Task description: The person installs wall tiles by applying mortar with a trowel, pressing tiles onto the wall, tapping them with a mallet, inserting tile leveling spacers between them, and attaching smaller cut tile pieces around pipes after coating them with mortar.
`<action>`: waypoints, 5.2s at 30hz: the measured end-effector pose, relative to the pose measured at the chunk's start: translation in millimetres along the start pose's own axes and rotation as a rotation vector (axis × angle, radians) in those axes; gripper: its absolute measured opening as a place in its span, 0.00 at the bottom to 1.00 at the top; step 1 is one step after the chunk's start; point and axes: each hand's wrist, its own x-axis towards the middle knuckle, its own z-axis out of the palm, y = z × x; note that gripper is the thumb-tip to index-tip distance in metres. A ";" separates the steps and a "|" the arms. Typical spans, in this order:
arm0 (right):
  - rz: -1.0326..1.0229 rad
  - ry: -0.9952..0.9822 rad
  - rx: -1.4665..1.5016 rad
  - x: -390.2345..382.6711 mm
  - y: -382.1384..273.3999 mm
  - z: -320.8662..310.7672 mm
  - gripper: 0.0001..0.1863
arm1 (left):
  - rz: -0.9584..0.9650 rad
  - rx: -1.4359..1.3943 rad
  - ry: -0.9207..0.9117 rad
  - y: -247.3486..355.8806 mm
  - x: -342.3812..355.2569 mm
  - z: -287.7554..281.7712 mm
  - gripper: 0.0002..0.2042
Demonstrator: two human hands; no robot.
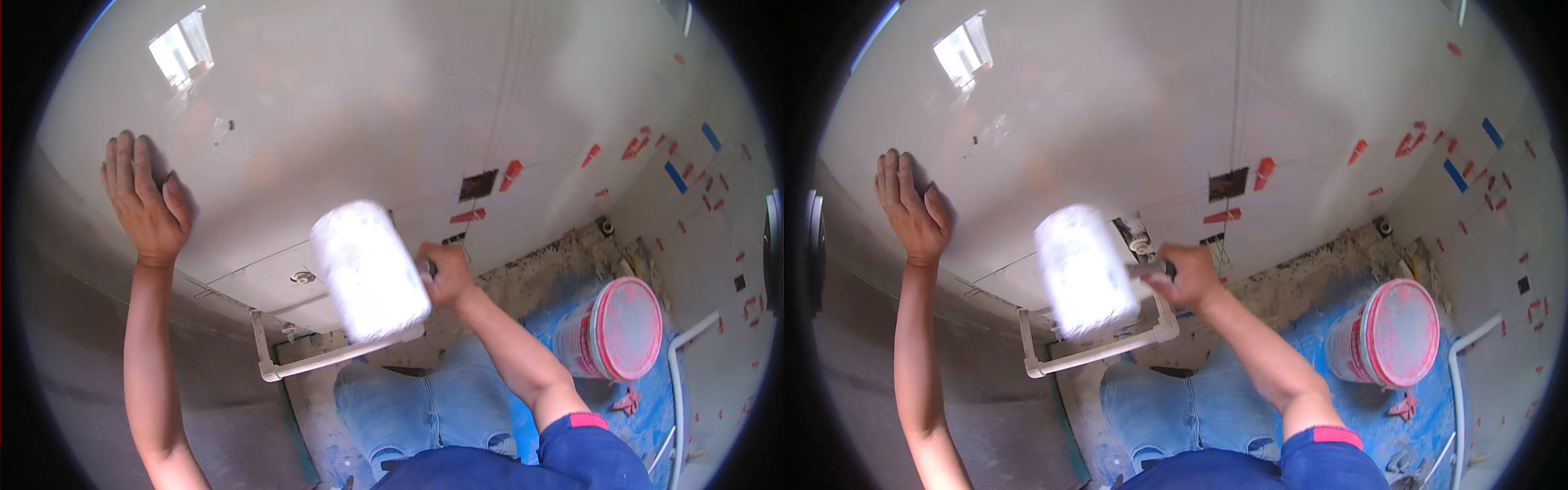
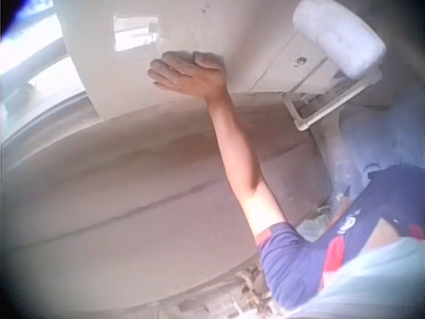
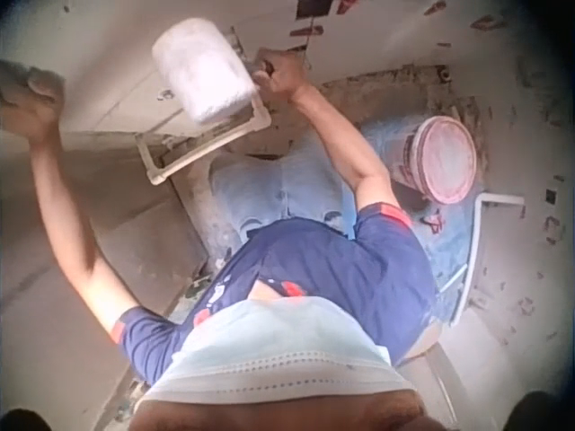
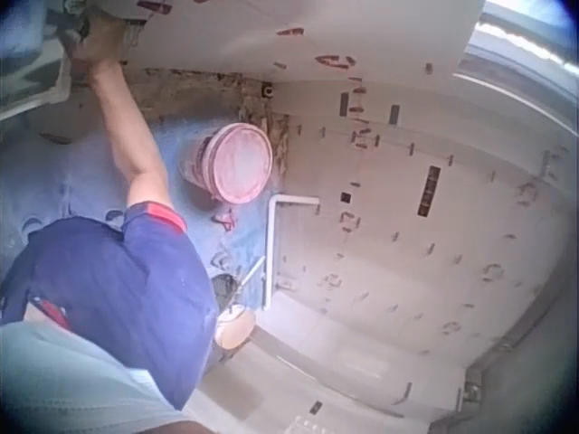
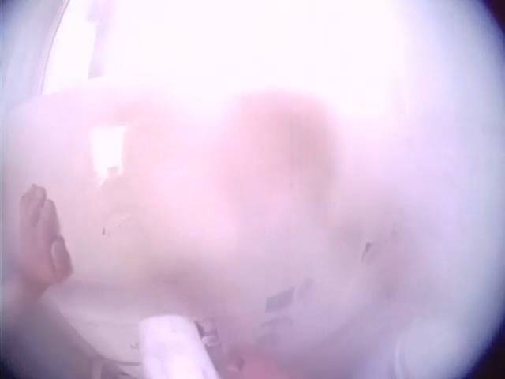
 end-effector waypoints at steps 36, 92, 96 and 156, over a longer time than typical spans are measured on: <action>-0.087 0.358 0.085 -2.9 30.4 -18.2 0.20 | -0.184 0.100 0.193 69.5 58.1 38.9 0.23; -0.739 0.111 -0.134 204.9 -252.7 32.0 0.21 | -0.495 -0.267 0.153 -38.2 -18.8 -5.9 0.21; -0.405 0.067 -0.296 199.8 -234.5 28.8 0.19 | -0.423 -0.183 0.147 -37.3 -14.2 -9.3 0.16; 0.367 0.134 -0.103 -5.3 -19.4 -8.4 0.28 | -0.028 0.076 0.098 50.8 80.1 34.4 0.09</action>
